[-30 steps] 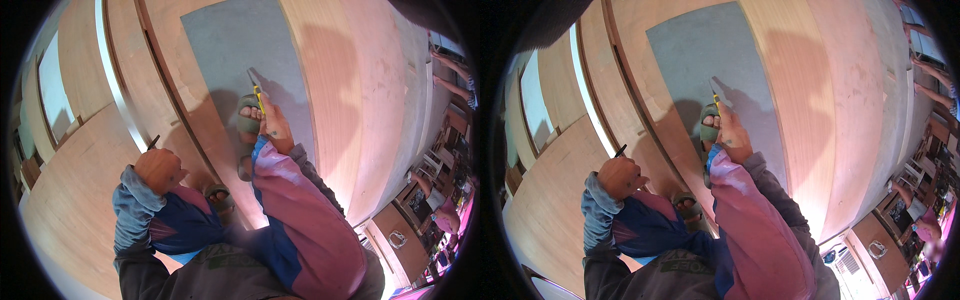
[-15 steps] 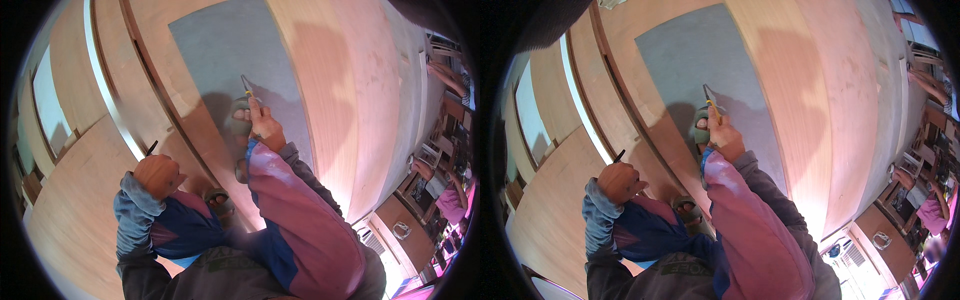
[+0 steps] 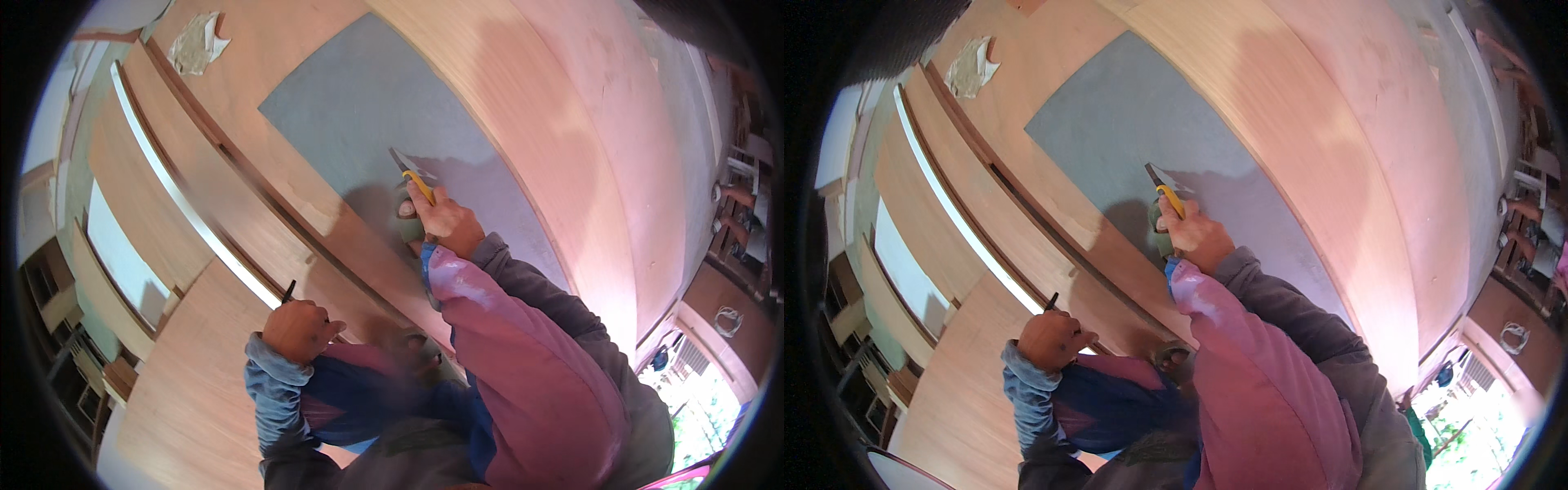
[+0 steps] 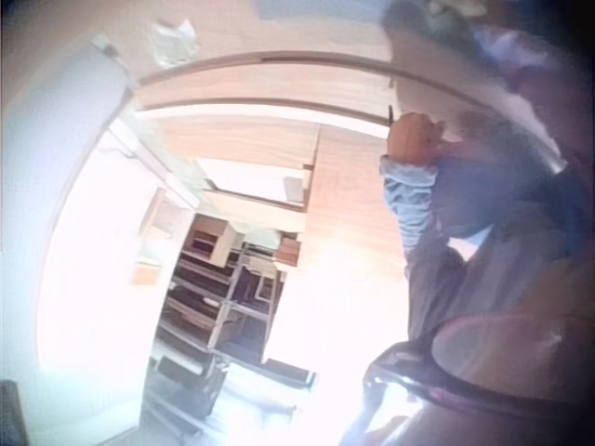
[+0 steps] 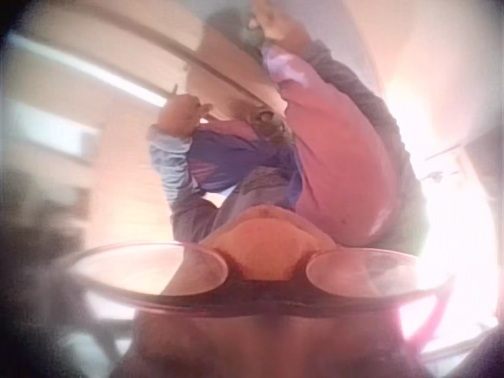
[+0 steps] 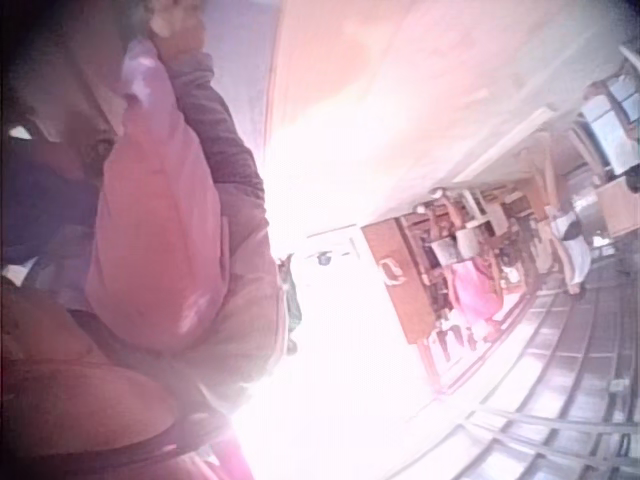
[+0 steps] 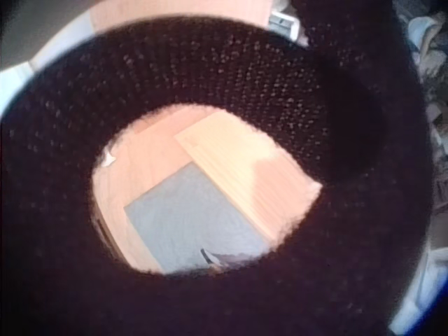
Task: The person measures a gray sheet on a wooden surface using a tape measure and marks it with a pen. Then they use a utility knife to cut along the marked line, separating a strip from the sheet.
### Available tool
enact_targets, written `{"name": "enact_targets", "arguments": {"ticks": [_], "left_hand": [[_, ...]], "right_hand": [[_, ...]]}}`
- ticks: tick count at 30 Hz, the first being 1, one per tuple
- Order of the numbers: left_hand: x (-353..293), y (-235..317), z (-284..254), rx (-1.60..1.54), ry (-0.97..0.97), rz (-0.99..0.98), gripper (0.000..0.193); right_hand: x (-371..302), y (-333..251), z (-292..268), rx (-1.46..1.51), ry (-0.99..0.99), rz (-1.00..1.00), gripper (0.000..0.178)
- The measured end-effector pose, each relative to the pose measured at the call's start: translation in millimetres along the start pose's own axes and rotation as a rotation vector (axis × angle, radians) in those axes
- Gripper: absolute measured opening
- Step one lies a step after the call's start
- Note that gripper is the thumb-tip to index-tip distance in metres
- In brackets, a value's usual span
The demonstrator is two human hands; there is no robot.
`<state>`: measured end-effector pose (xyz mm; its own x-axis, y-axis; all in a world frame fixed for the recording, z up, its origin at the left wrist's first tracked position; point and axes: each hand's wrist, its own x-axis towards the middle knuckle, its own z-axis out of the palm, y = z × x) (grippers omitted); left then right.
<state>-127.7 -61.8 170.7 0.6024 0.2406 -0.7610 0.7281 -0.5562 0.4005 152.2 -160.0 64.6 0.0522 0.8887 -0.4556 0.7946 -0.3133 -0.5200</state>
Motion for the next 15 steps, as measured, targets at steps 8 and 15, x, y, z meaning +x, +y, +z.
{"name": "enact_targets", "arguments": {"ticks": [8, 15], "left_hand": [[9, -8, -1, -0.042, 0.005, 0.052, 0.041], [13, -3, -6, -0.053, 0.004, 0.050, 0.041]], "right_hand": [[-1, 12, -3, 0.173, -0.035, 0.007, 0.079], [-2, 17, -4, 0.258, 0.092, -0.029, 0.090]]}}
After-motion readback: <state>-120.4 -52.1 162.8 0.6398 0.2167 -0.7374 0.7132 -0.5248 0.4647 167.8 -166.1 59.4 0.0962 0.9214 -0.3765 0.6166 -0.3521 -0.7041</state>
